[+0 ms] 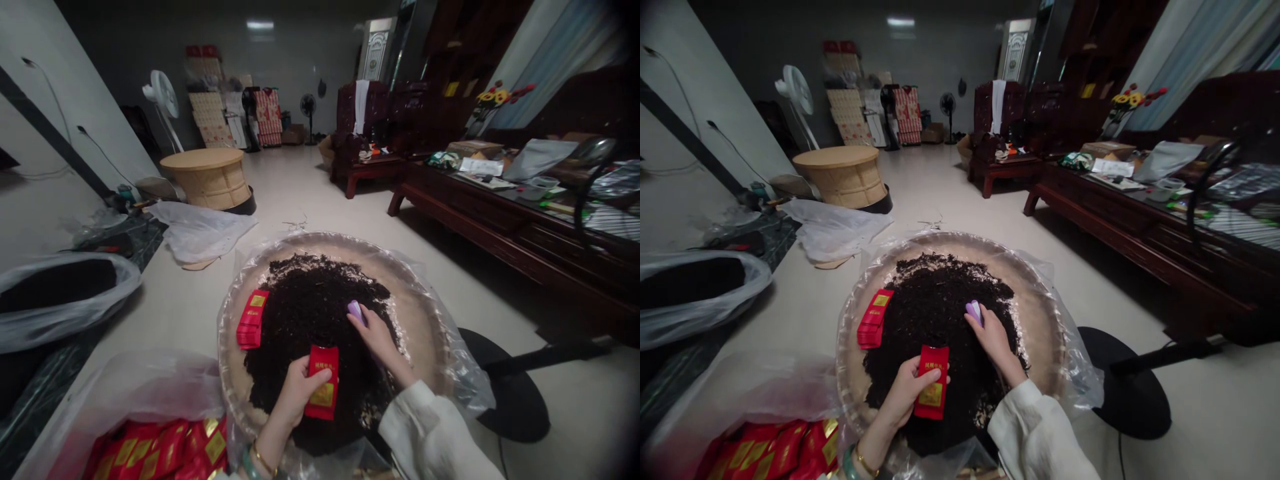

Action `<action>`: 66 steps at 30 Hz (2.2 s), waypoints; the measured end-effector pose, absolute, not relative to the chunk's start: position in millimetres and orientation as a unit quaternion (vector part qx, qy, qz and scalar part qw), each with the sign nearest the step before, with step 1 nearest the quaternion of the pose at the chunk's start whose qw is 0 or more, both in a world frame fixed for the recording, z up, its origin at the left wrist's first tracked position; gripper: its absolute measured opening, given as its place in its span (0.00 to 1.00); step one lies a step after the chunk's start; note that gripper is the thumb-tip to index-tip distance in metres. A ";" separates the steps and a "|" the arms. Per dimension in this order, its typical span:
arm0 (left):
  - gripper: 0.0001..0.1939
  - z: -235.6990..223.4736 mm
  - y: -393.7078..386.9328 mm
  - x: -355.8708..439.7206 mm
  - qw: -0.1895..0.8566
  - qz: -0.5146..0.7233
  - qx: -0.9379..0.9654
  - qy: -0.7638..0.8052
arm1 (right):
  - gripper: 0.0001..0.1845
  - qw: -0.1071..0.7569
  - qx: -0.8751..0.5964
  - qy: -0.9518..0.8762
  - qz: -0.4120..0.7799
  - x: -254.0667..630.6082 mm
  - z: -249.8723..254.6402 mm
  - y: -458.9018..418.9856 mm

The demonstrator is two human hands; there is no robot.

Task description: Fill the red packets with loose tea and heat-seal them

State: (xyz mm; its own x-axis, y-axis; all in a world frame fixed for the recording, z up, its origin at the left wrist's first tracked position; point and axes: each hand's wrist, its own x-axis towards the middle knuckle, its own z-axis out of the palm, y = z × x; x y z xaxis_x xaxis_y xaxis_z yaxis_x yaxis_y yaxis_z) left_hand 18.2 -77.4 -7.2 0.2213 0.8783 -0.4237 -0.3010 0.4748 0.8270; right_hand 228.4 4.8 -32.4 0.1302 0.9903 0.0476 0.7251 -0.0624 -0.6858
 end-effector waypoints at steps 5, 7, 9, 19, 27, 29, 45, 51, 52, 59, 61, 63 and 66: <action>0.28 -9.8 -75.7 21.9 0.693 0.432 0.313 0.485 | 0.24 0.375 -0.656 -0.638 0.143 209.1 -12.8 -18.1; 0.28 -10.5 -75.1 23.6 0.680 0.437 0.324 0.492 | 0.19 0.387 -0.588 -0.688 0.175 195.6 1.3 -33.1; 0.26 -9.9 -74.8 24.5 0.667 0.443 0.338 0.495 | 0.14 0.373 -0.531 -0.724 0.234 183.4 12.2 -46.2; 0.21 -2.8 -77.0 22.6 0.594 0.502 0.359 0.516 | 0.25 0.318 -0.480 -0.738 0.353 175.3 24.3 -62.0; 0.24 -7.2 -78.8 19.4 0.603 0.511 0.329 0.516 | 0.17 0.333 -0.510 -0.637 0.472 176.3 13.6 -65.2; 0.25 -3.7 -78.4 18.7 0.609 0.513 0.327 0.509 | 0.18 0.341 -0.517 -0.624 0.477 176.0 10.3 -66.3; 0.24 -8.4 -77.4 13.6 0.696 0.455 0.310 0.460 | 0.30 0.223 -0.718 -0.626 0.207 262.9 -84.4 -41.4; 0.21 -11.4 -78.6 14.4 0.703 0.428 0.328 0.464 | 0.29 0.338 -0.624 -0.636 0.303 261.1 -41.6 -42.5; 0.20 -11.2 -78.8 14.8 0.700 0.422 0.339 0.466 | 0.28 0.336 -0.592 -0.652 0.332 255.6 -27.0 -44.4; 0.16 -8.8 -79.0 17.4 0.667 0.393 0.419 0.474 | 0.14 0.214 -0.475 -0.762 0.384 204.1 46.8 -53.5; 0.16 -9.5 -79.2 16.7 0.665 0.393 0.422 0.476 | 0.12 0.197 -0.476 -0.775 0.366 198.0 50.6 -53.8; 0.17 -10.5 -79.3 16.0 0.664 0.394 0.422 0.475 | 0.12 0.197 -0.479 -0.776 0.360 196.8 49.6 -54.2; 0.19 -11.8 -79.5 15.9 0.665 0.392 0.425 0.472 | 0.13 0.208 -0.488 -0.763 0.370 198.8 46.2 -55.3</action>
State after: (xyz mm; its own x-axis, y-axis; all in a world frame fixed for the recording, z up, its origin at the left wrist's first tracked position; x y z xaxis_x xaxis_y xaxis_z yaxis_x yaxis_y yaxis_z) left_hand 15.9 -79.5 -11.8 0.2467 0.9232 -0.2947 -0.1204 0.3310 0.9359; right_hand 198.8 -55.3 46.2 -0.4369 0.8985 -0.0428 0.5905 0.2506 -0.7672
